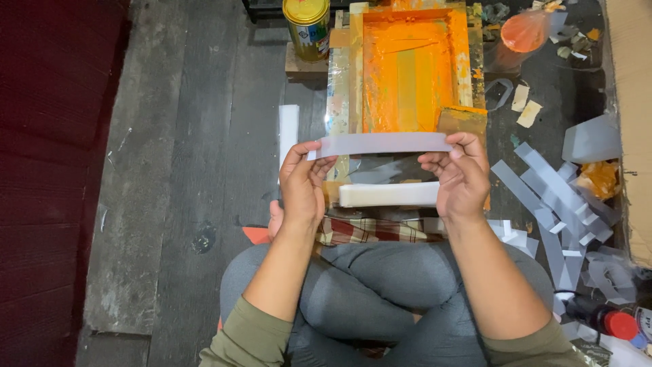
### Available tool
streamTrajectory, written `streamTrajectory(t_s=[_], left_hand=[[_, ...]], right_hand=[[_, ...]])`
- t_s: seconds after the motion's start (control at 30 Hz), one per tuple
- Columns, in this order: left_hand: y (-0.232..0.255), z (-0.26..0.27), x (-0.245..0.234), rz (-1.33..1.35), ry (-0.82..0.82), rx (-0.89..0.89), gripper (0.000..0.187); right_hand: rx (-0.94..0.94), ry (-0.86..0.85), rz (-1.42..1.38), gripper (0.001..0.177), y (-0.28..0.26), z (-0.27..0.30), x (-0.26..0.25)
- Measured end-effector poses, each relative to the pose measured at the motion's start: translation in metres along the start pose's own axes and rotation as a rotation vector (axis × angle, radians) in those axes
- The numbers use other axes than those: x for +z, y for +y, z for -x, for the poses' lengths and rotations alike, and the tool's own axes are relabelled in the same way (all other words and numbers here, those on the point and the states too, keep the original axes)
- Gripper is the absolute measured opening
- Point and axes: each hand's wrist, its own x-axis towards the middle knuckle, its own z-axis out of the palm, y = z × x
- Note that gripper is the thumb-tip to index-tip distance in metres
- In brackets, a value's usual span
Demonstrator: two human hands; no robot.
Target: The person sits on the floor and uses a squeegee to spread orange ink across a screen printing frame. They then pick up a white strip of material, inspect it, and place it on the floor before repeating the ink spreading process.
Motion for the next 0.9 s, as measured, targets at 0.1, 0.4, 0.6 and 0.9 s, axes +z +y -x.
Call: streamTrajectory(t_s=[0.1, 0.4, 0.6, 0.9], left_hand=[[0.0, 0.0, -0.003, 0.012, -0.014, -0.005, 0.016], [-0.006, -0.006, -0.009, -0.013, -0.025, -0.008, 0.031], [-0.007, 0.0, 0.0, -0.127, -0.043, 0.001, 0.021], [-0.008, 0.003, -0.002, 0.076, -0.286, -0.169, 0.02]], right_hand=[[0.014, 0.01, -0.004, 0.025, -0.004, 0.0, 0.005], [-0.03, 0.121, 0.076, 0.033, -0.001, -0.003, 0.007], [0.039, 0.037, 0.154, 0.031, -0.004, -0.002, 0.012], [0.478, -0.328, 0.389, 0.034, -0.006, 0.007, 0.028]])
